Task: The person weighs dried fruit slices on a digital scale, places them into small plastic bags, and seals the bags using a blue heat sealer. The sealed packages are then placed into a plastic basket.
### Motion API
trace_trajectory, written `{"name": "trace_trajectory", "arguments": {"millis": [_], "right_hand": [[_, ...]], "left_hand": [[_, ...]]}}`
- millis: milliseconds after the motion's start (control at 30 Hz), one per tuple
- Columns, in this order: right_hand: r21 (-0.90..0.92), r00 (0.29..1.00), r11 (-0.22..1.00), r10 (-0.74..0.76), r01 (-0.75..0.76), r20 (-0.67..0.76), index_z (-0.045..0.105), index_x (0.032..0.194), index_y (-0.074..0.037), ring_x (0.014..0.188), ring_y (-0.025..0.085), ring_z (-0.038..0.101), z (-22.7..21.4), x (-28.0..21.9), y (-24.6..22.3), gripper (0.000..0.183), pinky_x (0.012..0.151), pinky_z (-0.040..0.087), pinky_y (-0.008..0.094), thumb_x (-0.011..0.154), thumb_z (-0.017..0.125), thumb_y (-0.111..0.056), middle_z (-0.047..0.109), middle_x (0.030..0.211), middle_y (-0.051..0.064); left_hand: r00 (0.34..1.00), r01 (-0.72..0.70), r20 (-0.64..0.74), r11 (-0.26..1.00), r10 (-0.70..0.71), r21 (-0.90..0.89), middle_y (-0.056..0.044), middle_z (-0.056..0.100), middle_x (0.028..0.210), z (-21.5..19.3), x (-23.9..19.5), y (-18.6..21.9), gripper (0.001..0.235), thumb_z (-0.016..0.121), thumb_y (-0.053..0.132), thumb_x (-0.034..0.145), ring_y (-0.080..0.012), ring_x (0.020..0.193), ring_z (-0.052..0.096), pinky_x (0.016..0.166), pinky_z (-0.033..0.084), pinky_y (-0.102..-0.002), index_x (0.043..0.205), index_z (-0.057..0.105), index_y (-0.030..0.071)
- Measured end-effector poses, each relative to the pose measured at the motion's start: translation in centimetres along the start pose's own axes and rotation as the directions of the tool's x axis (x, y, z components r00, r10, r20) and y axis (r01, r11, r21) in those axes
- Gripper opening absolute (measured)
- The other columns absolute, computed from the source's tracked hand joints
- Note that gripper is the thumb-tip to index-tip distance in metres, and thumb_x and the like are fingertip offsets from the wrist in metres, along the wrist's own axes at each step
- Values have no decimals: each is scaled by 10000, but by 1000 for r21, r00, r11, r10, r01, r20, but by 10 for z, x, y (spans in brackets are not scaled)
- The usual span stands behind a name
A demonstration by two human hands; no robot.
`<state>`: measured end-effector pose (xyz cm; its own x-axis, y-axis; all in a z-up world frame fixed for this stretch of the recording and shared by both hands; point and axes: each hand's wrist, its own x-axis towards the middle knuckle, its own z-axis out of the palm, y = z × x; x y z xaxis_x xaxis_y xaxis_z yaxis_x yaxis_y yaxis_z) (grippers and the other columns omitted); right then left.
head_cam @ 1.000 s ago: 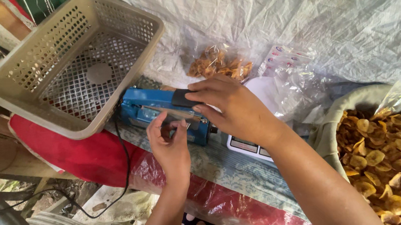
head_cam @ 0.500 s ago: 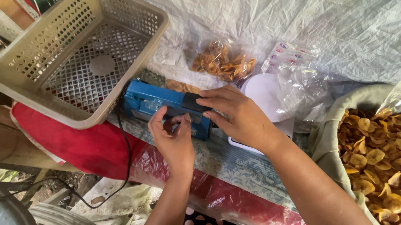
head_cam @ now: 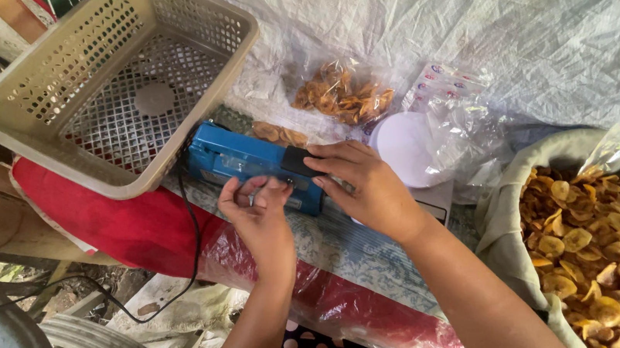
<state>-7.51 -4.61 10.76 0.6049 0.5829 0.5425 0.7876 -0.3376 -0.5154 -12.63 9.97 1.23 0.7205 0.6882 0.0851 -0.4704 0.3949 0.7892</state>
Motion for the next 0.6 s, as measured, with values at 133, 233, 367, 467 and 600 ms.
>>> {"name": "trace_trajectory", "arguments": {"millis": [133,233,367,467,600], "right_hand": [[-68,999,998,2,-4,-33,739,1183,-75,1142,288,668,5,-4,4,291,1011,494,415,898,766,-128,713,1279,85],[-83,998,996,11,-16,-58,746,1188,-91,1133,272,671,9,-8,5,290,1005,491,406,904,772,-144,716,1271,65],[-78,997,997,14,-20,-73,745,1195,-98,1129,263,671,9,-9,9,291,1003,484,404,911,771,-154,711,1295,61],[-68,997,997,43,-47,-63,748,1190,-105,1091,256,671,9,-10,8,288,996,479,398,908,771,-156,715,1297,53],[-80,997,996,40,-45,-62,749,1196,-113,1097,258,667,9,-8,8,291,994,475,391,909,770,-160,712,1300,44]], "left_hand": [[975,222,11,973,-223,57,-121,642,894,-9,6,0,298,650,202,993,-180,688,662,607,603,-322,1172,501,16],[938,344,-2,928,-347,147,-105,670,732,-14,16,-1,256,654,246,996,-165,540,633,476,541,-307,1027,584,1],[940,324,40,921,-340,214,-78,648,647,-18,24,0,215,683,231,985,-128,459,567,417,468,-275,947,632,26],[929,337,69,909,-363,244,-72,645,622,-17,26,-1,212,680,215,984,-118,441,547,404,437,-262,902,635,25],[922,348,89,908,-376,231,-67,633,605,-14,24,0,205,676,198,978,-118,410,521,389,405,-259,872,629,28]]}}
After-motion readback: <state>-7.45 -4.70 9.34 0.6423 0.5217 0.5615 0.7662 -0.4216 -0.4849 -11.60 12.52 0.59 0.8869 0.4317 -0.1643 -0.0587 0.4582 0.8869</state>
